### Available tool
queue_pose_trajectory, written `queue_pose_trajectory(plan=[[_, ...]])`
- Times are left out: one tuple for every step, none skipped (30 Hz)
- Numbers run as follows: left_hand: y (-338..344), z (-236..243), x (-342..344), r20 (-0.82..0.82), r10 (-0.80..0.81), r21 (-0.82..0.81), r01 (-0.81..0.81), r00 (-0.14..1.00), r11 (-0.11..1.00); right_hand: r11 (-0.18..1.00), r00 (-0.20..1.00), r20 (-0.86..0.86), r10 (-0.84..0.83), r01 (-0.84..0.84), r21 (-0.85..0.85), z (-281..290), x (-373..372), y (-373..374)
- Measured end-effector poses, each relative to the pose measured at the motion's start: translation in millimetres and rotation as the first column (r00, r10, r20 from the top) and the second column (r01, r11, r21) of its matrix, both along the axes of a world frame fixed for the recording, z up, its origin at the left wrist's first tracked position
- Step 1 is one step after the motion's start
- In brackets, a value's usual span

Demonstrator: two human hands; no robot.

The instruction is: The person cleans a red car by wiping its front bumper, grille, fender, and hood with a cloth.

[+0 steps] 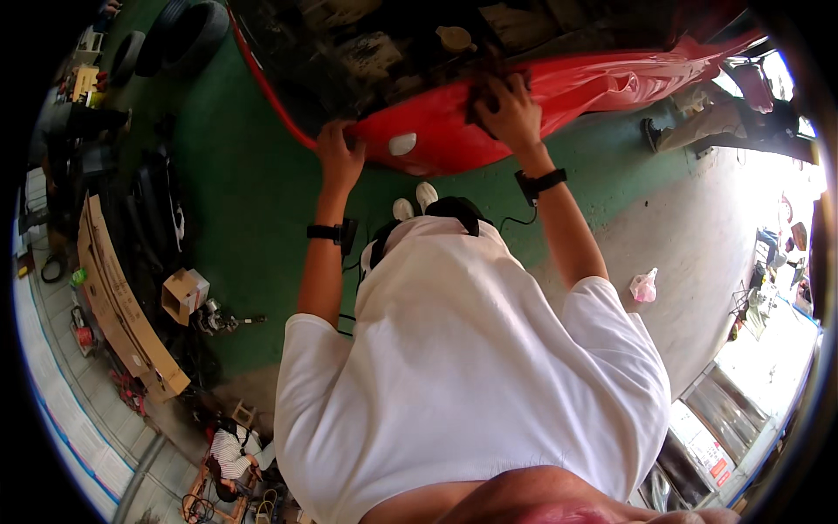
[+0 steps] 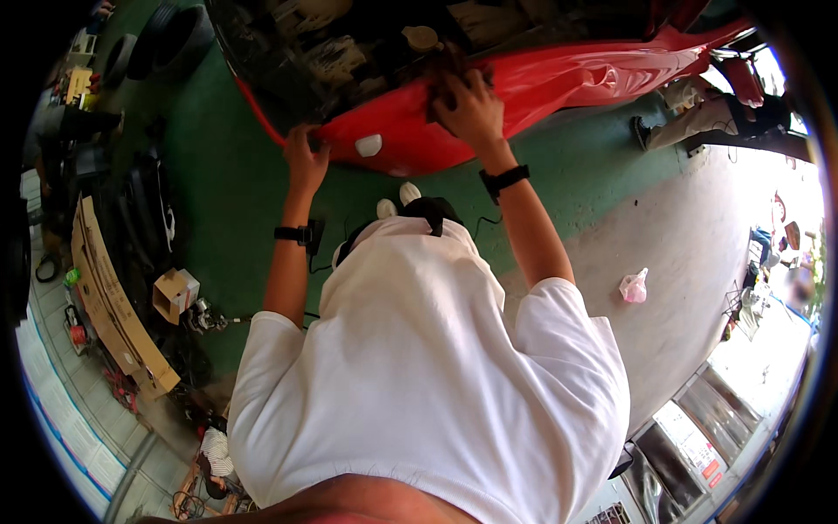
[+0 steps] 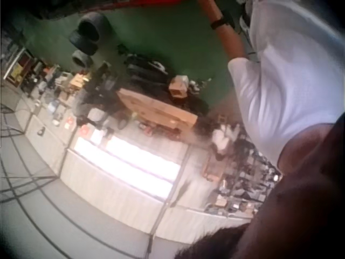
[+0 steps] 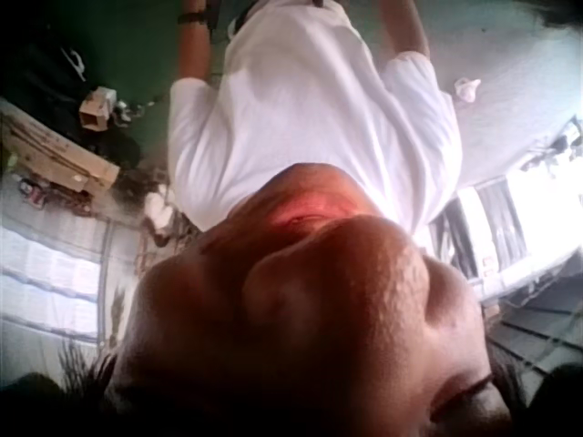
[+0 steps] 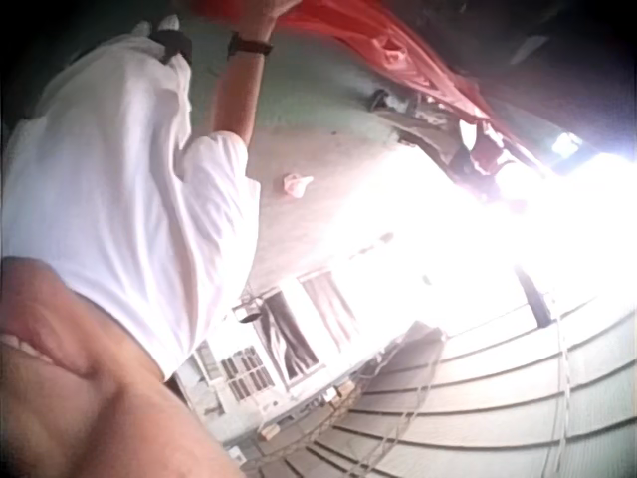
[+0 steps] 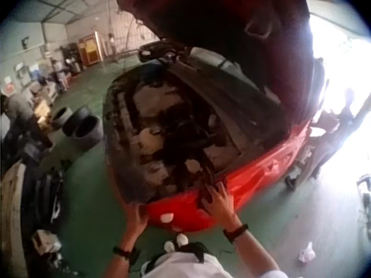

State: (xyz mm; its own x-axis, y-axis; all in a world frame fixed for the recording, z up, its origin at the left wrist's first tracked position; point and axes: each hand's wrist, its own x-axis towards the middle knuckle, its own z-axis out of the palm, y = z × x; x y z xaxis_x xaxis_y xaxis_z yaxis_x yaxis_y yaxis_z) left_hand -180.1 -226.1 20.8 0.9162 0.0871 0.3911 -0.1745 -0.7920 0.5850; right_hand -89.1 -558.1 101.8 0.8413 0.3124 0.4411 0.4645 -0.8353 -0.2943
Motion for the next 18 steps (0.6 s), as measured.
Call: queue_pose_trajectory(plan=[[-3.5, 6.3, -1.5, -0.006, 0.007, 0.011, -0.007, 1.000, 1.000, 0.995, 0.996, -0.003, -0.091, 0.091, 0.031, 3.0, 7.3, -14.7], [-6.5, 14.8, -1.0, 0.000, 0.012, 0.021, -0.012, 1.000, 1.000, 0.981, 0.983, 0.004, -0.184, 0.183, 0.065, 7.9, 18.4, -23.2], [-5.3, 13.9, -5.0, 0.014, 0.007, 0.039, -0.007, 1.000, 0.999, 0.966, 0.972, 0.008, -0.237, 0.234, 0.113, 10.7, 18.7, -21.5], [-2.9, 8.6, -9.5, 0.041, 0.001, 0.053, -0.003, 0.999, 0.999, 0.962, 0.974, 0.037, -0.225, 0.216, 0.168, 2.9, 18.4, -18.2], [-0.9, 10.0, -11.9, 0.033, -0.007, 0.084, 0.004, 0.999, 0.996, 0.956, 0.974, 0.064, -0.217, 0.199, 0.217, -6.1, 16.2, -15.2], [-2.5, 11.0, -10.8, 0.023, -0.008, 0.118, 0.005, 1.000, 0.993, 0.931, 0.960, 0.031, -0.279, 0.263, 0.252, -8.8, 14.4, -5.3], [-9.1, 20.5, -9.8, 0.009, 0.005, 0.118, -0.006, 1.000, 0.993, 0.900, 0.939, -0.015, -0.342, 0.332, 0.283, -11.7, 4.3, 5.8], [-14.6, 34.8, -3.9, -0.007, 0.012, 0.118, -0.011, 1.000, 0.993, 0.885, 0.930, -0.031, -0.367, 0.359, 0.296, -19.4, -0.4, 11.5], [-20.7, 45.5, 4.7, 0.027, -0.016, 0.108, 0.013, 1.000, 0.994, 0.869, 0.919, -0.052, -0.391, 0.387, 0.310, -25.2, -3.4, 16.0], [-24.5, 56.9, 8.9, -0.083, -0.056, 0.075, 0.062, 0.995, 0.995, 0.884, 0.928, -0.060, -0.368, 0.369, 0.286, -23.6, -8.5, 23.7], [-28.2, 62.7, 13.9, -0.196, -0.103, 0.040, 0.113, 0.975, 0.993, 0.897, 0.934, -0.073, -0.349, 0.356, 0.261, -21.7, -14.3, 32.4], [-34.7, 65.4, 20.8, -0.177, -0.134, 0.037, 0.143, 0.975, 0.989, 0.887, 0.924, -0.054, -0.379, 0.379, 0.262, -20.7, -19.7, 41.1], [-41.1, 67.9, 25.3, -0.139, -0.269, -0.002, 0.271, 0.953, 0.963, 0.900, 0.945, -0.088, -0.314, 0.326, 0.288, -17.5, -26.3, 52.8], [-47.6, 69.3, 22.7, -0.109, -0.395, -0.039, 0.393, 0.912, 0.919, 0.910, 0.961, -0.130, -0.245, 0.274, 0.313, -15.2, -37.8, 61.2], [-54.6, 70.0, 20.9, -0.107, -0.422, -0.043, 0.420, 0.900, 0.907, 0.903, 0.953, -0.129, -0.273, 0.300, 0.309, -12.5, -46.4, 66.4], [-59.6, 71.5, 24.3, -0.034, -0.528, 0.015, 0.529, 0.849, 0.849, 0.841, 0.948, -0.203, -0.243, 0.310, 0.444, -7.8, -46.4, 73.8], [-63.8, 73.1, 32.4, 0.035, -0.631, 0.084, 0.627, 0.775, 0.774, 0.756, 0.942, -0.266, -0.205, 0.324, 0.569, -4.3, -43.9, 79.5], [-64.4, 74.0, 36.7, 0.051, -0.648, 0.086, 0.643, 0.760, 0.761, 0.753, 0.941, -0.251, -0.228, 0.334, 0.567, -15.6, -44.0, 81.6]])
